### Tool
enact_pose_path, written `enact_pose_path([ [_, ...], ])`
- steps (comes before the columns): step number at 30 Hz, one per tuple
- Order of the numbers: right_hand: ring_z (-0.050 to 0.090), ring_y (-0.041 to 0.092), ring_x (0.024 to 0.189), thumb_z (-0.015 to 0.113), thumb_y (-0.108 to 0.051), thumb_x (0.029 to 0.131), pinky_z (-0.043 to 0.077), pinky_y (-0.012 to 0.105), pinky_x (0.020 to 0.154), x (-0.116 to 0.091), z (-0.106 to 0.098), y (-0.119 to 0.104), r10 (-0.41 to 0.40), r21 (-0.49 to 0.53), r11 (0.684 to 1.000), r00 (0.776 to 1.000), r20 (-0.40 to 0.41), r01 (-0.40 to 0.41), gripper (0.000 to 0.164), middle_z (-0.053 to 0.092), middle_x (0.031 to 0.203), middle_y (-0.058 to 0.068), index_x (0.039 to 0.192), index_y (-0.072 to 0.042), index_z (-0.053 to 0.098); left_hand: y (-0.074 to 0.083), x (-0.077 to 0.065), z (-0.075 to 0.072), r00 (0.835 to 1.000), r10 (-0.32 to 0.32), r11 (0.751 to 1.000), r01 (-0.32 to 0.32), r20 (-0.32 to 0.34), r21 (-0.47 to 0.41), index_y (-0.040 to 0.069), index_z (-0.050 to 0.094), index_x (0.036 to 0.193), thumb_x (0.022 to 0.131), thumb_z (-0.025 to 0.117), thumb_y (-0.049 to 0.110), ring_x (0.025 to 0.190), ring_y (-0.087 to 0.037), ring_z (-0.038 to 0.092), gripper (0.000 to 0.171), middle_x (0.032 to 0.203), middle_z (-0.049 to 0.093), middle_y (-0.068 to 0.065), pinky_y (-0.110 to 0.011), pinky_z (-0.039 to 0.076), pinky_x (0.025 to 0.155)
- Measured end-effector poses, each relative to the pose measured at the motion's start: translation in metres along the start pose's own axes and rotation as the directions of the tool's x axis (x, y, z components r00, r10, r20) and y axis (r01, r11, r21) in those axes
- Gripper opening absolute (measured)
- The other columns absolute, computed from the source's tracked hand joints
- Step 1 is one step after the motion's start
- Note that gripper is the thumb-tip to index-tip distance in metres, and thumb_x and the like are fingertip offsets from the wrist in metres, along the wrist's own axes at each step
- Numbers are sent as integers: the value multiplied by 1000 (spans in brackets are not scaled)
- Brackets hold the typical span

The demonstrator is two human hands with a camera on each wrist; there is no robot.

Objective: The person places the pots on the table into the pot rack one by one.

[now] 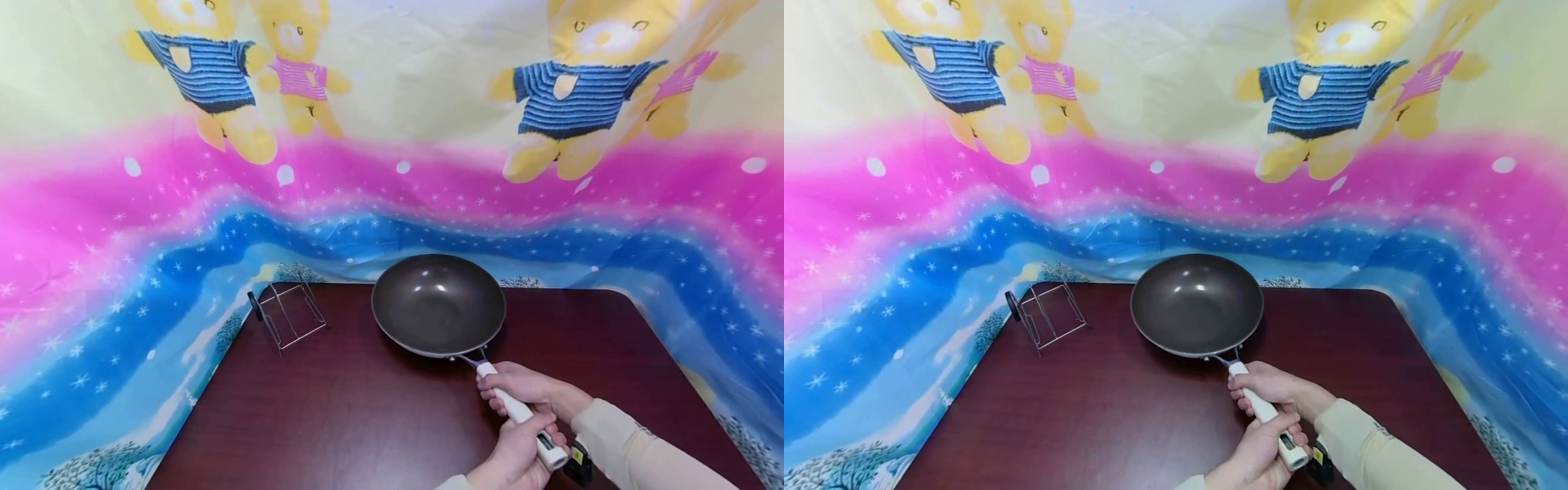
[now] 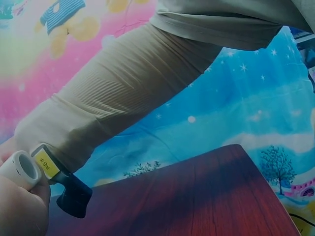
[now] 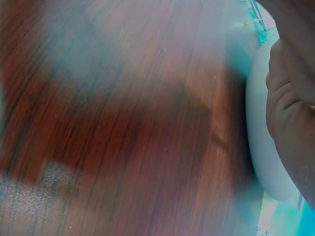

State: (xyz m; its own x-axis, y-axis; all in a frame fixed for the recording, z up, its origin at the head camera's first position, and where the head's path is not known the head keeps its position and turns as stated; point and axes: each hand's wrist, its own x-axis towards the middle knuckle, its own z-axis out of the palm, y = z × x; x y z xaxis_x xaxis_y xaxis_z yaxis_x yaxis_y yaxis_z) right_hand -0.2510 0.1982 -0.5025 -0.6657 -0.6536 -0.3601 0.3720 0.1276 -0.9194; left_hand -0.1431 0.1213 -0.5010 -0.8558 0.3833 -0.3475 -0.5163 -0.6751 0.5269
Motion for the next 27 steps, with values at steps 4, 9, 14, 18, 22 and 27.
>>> enact_pose_path([
  [4, 50, 4, 59, 54, -11, 98, 46, 19, 53, 1, 1, 1, -15, -12, 1000, 1000, -5, 15, 8, 50, 76, -3, 99, -5, 49, 1, -2, -1, 1000, 0, 1000, -1, 13, 9, 14, 53, 91, 92, 57, 3, 60, -3, 45, 12, 68, 47, 6, -18, 46, 64],
  [9, 50, 4, 59, 53, -10, 98, 47, 19, 54, 0, 2, 2, -30, -12, 999, 1000, -2, 30, 6, 50, 75, -3, 98, -5, 49, 1, -3, -3, 1000, 7, 1000, -8, 22, 22, 14, 53, 90, 92, 57, 3, 58, -3, 44, 12, 67, 46, 5, -19, 45, 62],
  [14, 51, 4, 59, 52, -10, 99, 47, 18, 54, -1, 3, 0, -56, 2, 998, 998, 7, 56, 5, 49, 76, -4, 98, -6, 49, 1, -4, -3, 999, 39, 999, -40, 20, 19, 12, 53, 95, 91, 57, 1, 57, -5, 44, 12, 69, 46, 3, -21, 45, 60],
  [18, 51, 4, 59, 51, -9, 99, 48, 18, 54, -1, 5, -2, -76, 9, 997, 997, 8, 76, 5, 49, 76, -4, 97, -5, 49, 2, -5, -4, 997, 67, 997, -68, 25, 33, 9, 53, 96, 91, 57, 0, 57, -6, 43, 11, 68, 46, 2, -21, 44, 58],
  [22, 50, 3, 59, 48, -8, 101, 48, 17, 54, -2, 8, -4, -111, 12, 994, 993, 31, 110, 4, 48, 77, -4, 99, -4, 48, 2, -6, -4, 996, 92, 995, -93, 13, 47, 8, 53, 94, 91, 57, 0, 57, -7, 42, 9, 69, 46, 1, -22, 44, 56],
  [27, 50, 3, 58, 47, -6, 100, 47, 18, 54, -1, 13, -8, -136, 25, 991, 990, 32, 135, 4, 48, 77, -4, 103, -4, 48, 3, -10, -4, 989, 146, 988, -145, -17, 62, 7, 52, 89, 89, 60, -1, 55, -8, 41, 11, 67, 45, 0, -22, 43, 53],
])
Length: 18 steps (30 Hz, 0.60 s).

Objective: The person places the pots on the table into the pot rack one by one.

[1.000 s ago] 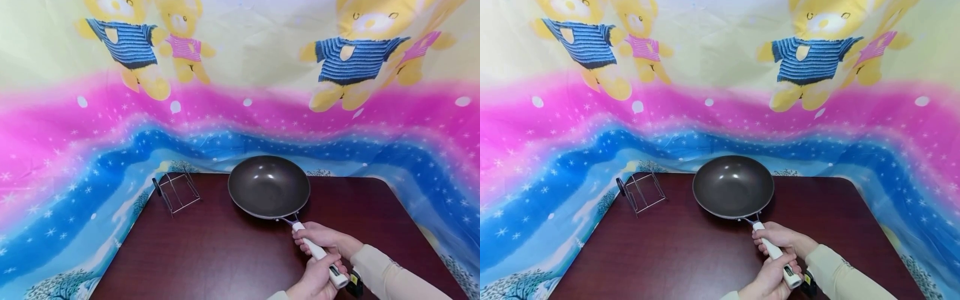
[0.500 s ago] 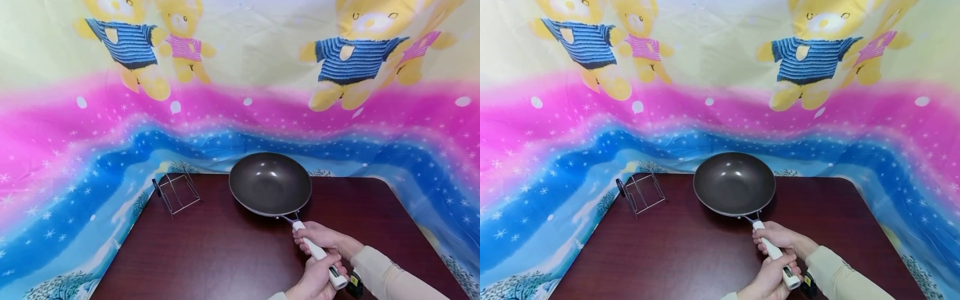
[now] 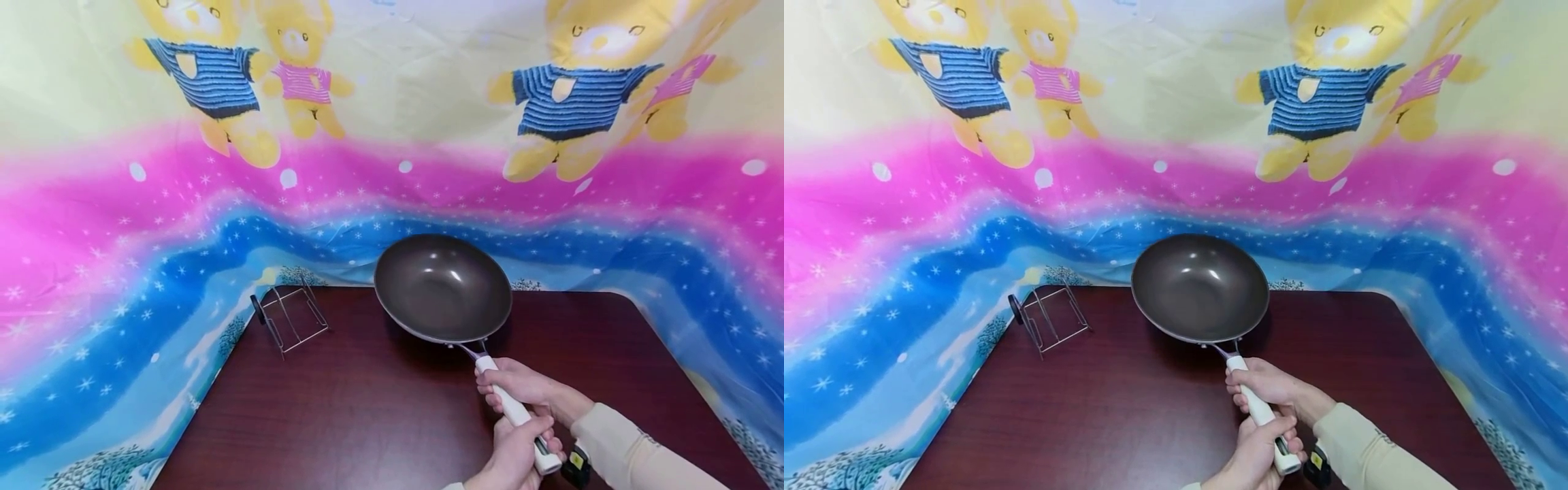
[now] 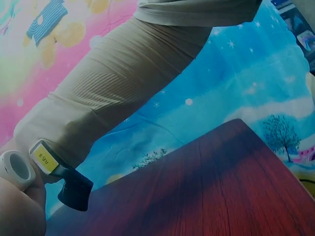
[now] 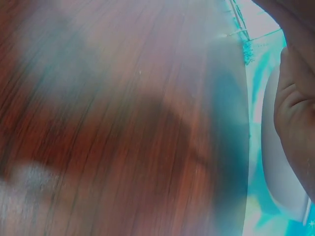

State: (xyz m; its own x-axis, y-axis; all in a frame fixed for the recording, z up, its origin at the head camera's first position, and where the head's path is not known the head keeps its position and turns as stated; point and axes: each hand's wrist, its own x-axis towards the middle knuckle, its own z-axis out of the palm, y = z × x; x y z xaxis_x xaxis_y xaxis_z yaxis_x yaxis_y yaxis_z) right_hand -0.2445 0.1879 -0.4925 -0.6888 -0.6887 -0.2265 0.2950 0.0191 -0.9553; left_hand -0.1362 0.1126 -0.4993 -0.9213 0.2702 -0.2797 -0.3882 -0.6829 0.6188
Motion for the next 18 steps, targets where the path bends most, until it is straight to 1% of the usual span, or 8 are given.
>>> enact_pose_path([
  [4, 50, 5, 57, 49, -5, 98, 46, 19, 53, 3, 6, -1, 5, 13, 1000, 1000, -22, -5, 4, 47, 75, -3, 102, -7, 47, 1, -3, -3, 999, 41, 999, -41, -23, 30, 7, 51, 85, 85, 60, -3, 51, -8, 41, 14, 63, 44, 0, -22, 43, 50],
  [9, 49, 6, 56, 49, -5, 98, 46, 20, 53, 5, 12, 1, -9, 4, 1000, 999, -38, 9, 5, 46, 75, -3, 102, -7, 47, 1, -6, -8, 995, 89, 993, -85, -48, 82, 6, 53, 81, 82, 61, -4, 48, -8, 43, 13, 60, 44, 1, -22, 43, 48],
  [13, 48, 6, 56, 48, -5, 99, 45, 19, 53, 10, 17, 0, -15, 11, 1000, 999, -33, 15, 5, 46, 76, -2, 103, -5, 47, 2, -6, -13, 990, 125, 988, -119, -58, 97, 7, 52, 77, 81, 63, -3, 47, -8, 44, 16, 58, 44, 1, -23, 43, 47],
  [18, 47, 5, 56, 48, -5, 100, 45, 20, 52, 15, 23, -3, -12, 17, 1000, 999, -32, 12, 1, 46, 74, -3, 99, -7, 49, 3, -6, -18, 982, 176, 978, -167, -69, 126, 8, 50, 73, 80, 64, -3, 44, -8, 44, 19, 57, 45, 1, -24, 43, 45],
])
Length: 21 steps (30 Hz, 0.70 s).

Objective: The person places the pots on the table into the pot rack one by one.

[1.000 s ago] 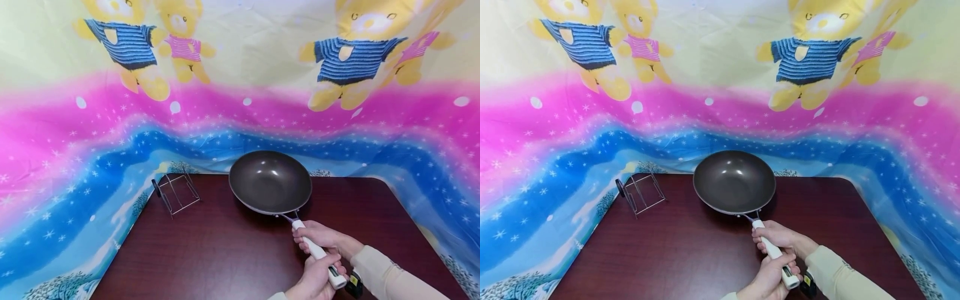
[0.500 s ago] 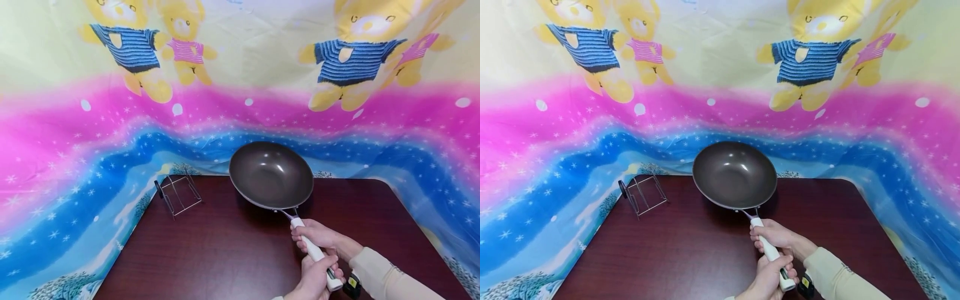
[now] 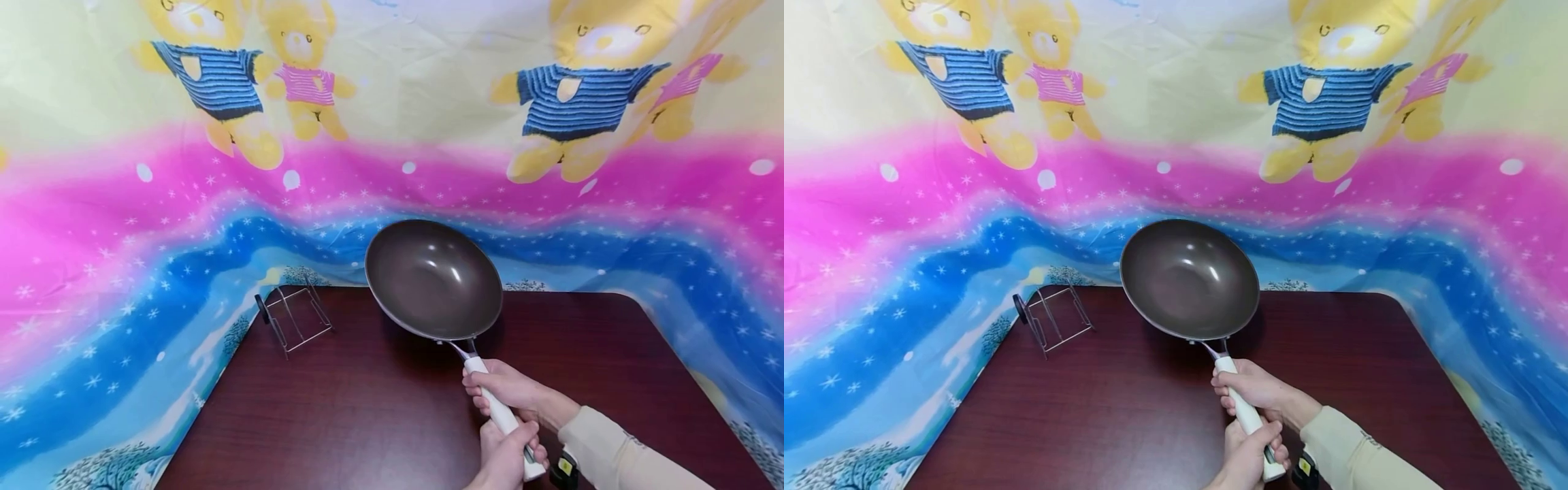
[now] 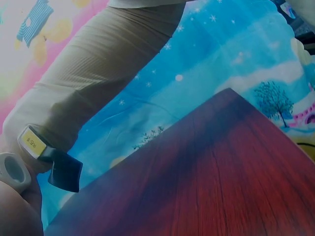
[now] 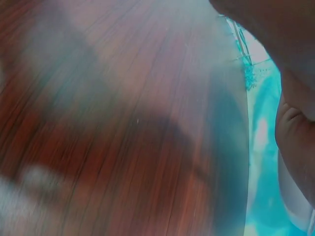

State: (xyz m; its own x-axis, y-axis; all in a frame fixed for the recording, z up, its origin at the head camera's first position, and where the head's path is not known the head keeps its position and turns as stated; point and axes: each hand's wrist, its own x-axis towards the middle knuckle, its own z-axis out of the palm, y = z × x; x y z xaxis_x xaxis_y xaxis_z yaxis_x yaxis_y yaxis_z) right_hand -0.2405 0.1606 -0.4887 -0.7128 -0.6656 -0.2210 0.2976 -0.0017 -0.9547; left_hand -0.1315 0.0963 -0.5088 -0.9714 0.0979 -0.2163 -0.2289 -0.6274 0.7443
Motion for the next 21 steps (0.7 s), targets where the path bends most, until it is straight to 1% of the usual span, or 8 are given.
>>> enact_pose_path([
  [4, 47, 6, 54, 54, -8, 99, 44, 20, 51, 5, 5, -1, 15, -1, 1000, 1000, -20, -15, 6, 46, 71, -3, 96, -7, 49, 2, 0, -6, 999, 51, 998, -52, 12, 22, 8, 52, 73, 81, 64, -3, 44, -7, 45, 18, 56, 46, 2, -24, 44, 45],
  [11, 48, 7, 51, 63, -15, 95, 45, 21, 50, 12, 12, -1, 72, 23, 997, 996, -45, -71, 16, 46, 66, -4, 90, -9, 49, 0, -1, -15, 995, 100, 994, -100, 8, 48, 8, 50, 71, 83, 63, -5, 43, -8, 46, 21, 55, 47, 1, -25, 45, 44],
  [12, 48, 7, 51, 63, -15, 95, 45, 22, 50, 13, 13, -2, 74, 28, 997, 996, -45, -73, 16, 46, 66, -4, 90, -9, 50, -1, -1, -16, 994, 113, 992, -113, 12, 52, 5, 50, 71, 83, 63, -5, 43, -8, 46, 20, 55, 47, 1, -25, 45, 44],
  [15, 48, 8, 53, 63, -15, 95, 45, 22, 51, 15, 17, -3, 70, 25, 997, 996, -47, -69, 16, 47, 67, -4, 88, -8, 50, -2, -1, -20, 985, 169, 982, -171, 29, 78, -8, 47, 73, 83, 62, -5, 42, -6, 47, 19, 55, 47, 3, -24, 45, 43],
  [16, 48, 8, 54, 64, -15, 95, 45, 22, 52, 16, 19, -4, 67, 22, 998, 997, -47, -66, 16, 47, 67, -4, 88, -8, 51, -2, -1, -21, 982, 185, 978, -187, 27, 90, -10, 46, 74, 83, 62, -4, 42, -5, 47, 20, 54, 47, 3, -23, 45, 42],
  [18, 48, 8, 54, 65, -15, 94, 45, 22, 53, 18, 21, -5, 65, 23, 998, 997, -51, -64, 16, 47, 66, -3, 88, -8, 51, -2, 0, -23, 977, 212, 970, -213, 19, 118, -20, 41, 76, 82, 62, -4, 41, -4, 47, 28, 52, 46, 4, -22, 44, 41],
  [19, 48, 8, 55, 65, -16, 94, 45, 22, 53, 19, 23, -6, 66, 25, 998, 996, -55, -65, 17, 47, 66, -3, 88, -8, 52, -2, 0, -24, 975, 224, 966, -224, 15, 130, -22, 39, 77, 82, 62, -4, 40, -4, 47, 30, 51, 46, 4, -22, 44, 40],
  [21, 47, 8, 54, 67, -17, 93, 44, 22, 53, 21, 26, -7, 71, 38, 997, 996, -62, -69, 18, 47, 65, -4, 89, -8, 52, -1, -1, -26, 971, 238, 961, -235, -5, 143, -19, 40, 74, 81, 63, -4, 39, -4, 47, 27, 50, 46, 4, -21, 43, 39],
])
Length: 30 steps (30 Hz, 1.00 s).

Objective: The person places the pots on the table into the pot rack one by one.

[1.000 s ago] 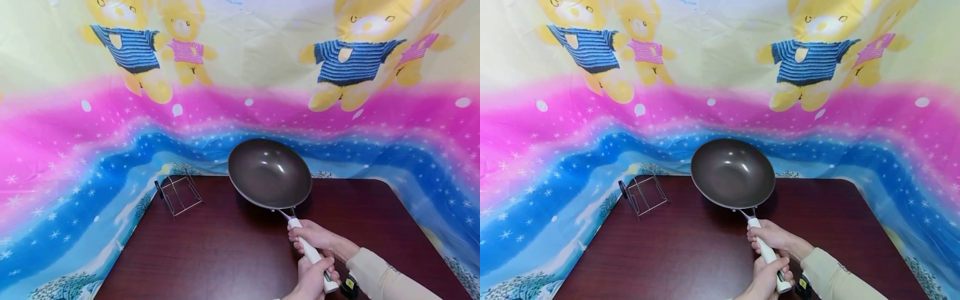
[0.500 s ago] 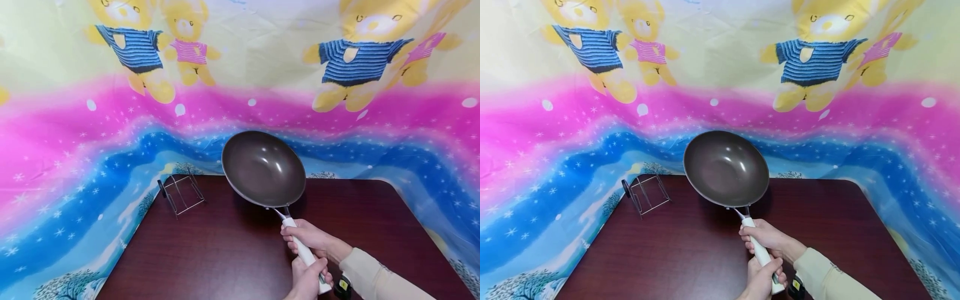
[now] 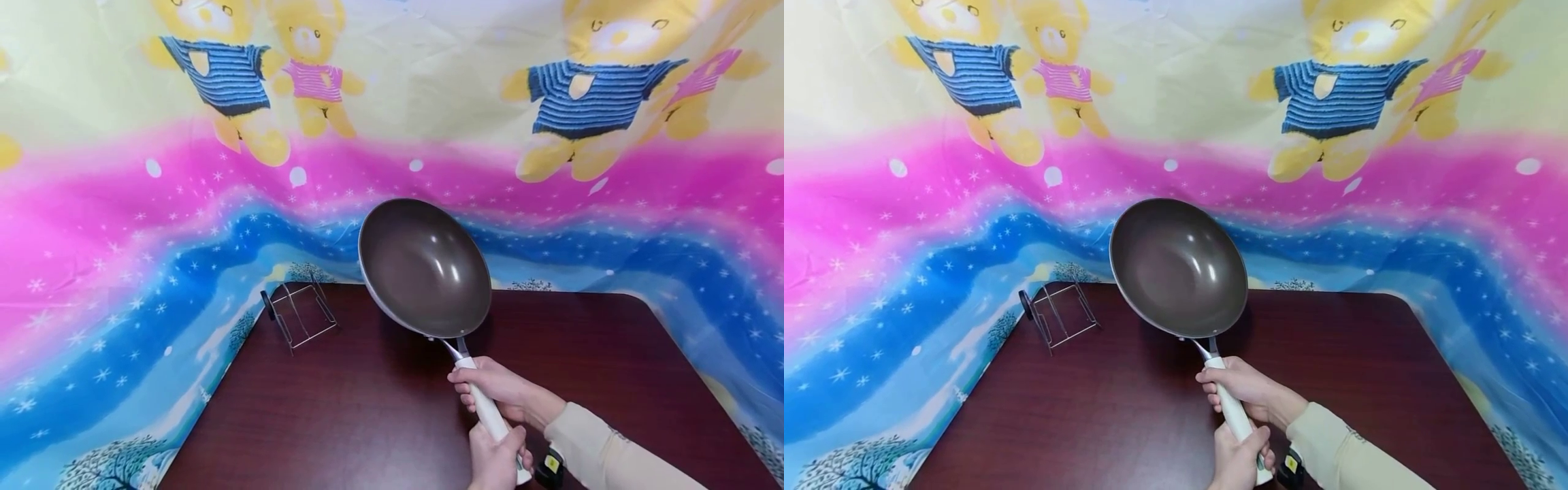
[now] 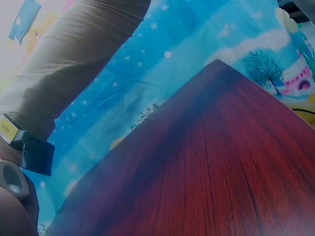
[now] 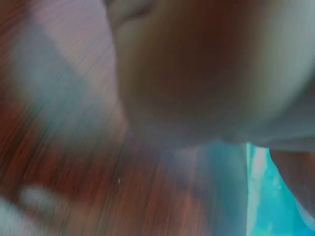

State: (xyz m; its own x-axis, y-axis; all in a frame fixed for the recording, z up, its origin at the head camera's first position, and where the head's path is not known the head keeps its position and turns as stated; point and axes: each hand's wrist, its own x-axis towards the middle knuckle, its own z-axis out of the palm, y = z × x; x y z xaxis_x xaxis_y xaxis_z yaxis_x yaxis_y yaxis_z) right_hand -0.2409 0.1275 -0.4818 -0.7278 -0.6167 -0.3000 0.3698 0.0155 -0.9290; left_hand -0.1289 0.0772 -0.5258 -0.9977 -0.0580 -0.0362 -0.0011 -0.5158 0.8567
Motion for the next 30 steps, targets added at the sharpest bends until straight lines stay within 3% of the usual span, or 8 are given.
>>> enact_pose_path([
  [3, 43, 7, 53, 68, -18, 93, 41, 21, 51, 1, 5, -2, 7, 16, 1000, 1000, -3, -7, 20, 44, 64, -4, 87, -9, 51, 0, 0, -2, 999, 31, 999, -30, -17, 21, -7, 44, 68, 79, 63, -5, 38, -4, 46, 22, 49, 46, 4, -19, 42, 39],
  [6, 38, 7, 51, 67, -19, 92, 37, 21, 49, 3, 10, -5, 14, 26, 1000, 1000, 3, -14, 23, 40, 62, -5, 84, -10, 48, 0, 0, -4, 998, 61, 997, -59, -36, 44, 7, 49, 71, 79, 63, -5, 38, -3, 46, 20, 49, 47, 6, -18, 41, 38],
  [9, 35, 7, 50, 66, -18, 91, 34, 21, 48, 4, 15, -8, 19, 33, 999, 1000, 5, -19, 24, 36, 62, -5, 82, -10, 46, 0, 1, -5, 995, 93, 994, -90, -44, 68, 6, 50, 72, 79, 63, -5, 37, -3, 46, 19, 48, 47, 7, -17, 40, 37],
  [15, 34, 7, 48, 64, -16, 89, 32, 21, 45, 6, 23, -14, 13, 39, 999, 1000, 1, -13, 24, 35, 59, -5, 77, -12, 43, 2, 4, -8, 984, 176, 977, -170, -37, 131, -8, 49, 71, 78, 61, -8, 37, 0, 46, 14, 49, 46, 10, -15, 38, 36],
  [22, 35, 5, 46, 59, -12, 90, 32, 20, 44, 9, 30, -19, -18, 67, 998, 1000, 17, 17, 15, 35, 59, -5, 81, -10, 48, 8, 7, -13, 977, 206, 965, -194, -50, 177, 1, 52, 77, 77, 59, -10, 37, -1, 44, 13, 50, 46, 9, -17, 38, 35],
  [30, 35, 4, 44, 60, -12, 88, 30, 20, 43, 17, 36, -25, -41, 83, 996, 999, 29, 39, 18, 33, 57, -6, 80, -12, 44, 20, 10, -17, 975, 212, 960, -194, -70, 202, -3, 54, 83, 77, 60, -10, 37, -2, 44, 11, 51, 46, 8, -17, 37, 35],
])
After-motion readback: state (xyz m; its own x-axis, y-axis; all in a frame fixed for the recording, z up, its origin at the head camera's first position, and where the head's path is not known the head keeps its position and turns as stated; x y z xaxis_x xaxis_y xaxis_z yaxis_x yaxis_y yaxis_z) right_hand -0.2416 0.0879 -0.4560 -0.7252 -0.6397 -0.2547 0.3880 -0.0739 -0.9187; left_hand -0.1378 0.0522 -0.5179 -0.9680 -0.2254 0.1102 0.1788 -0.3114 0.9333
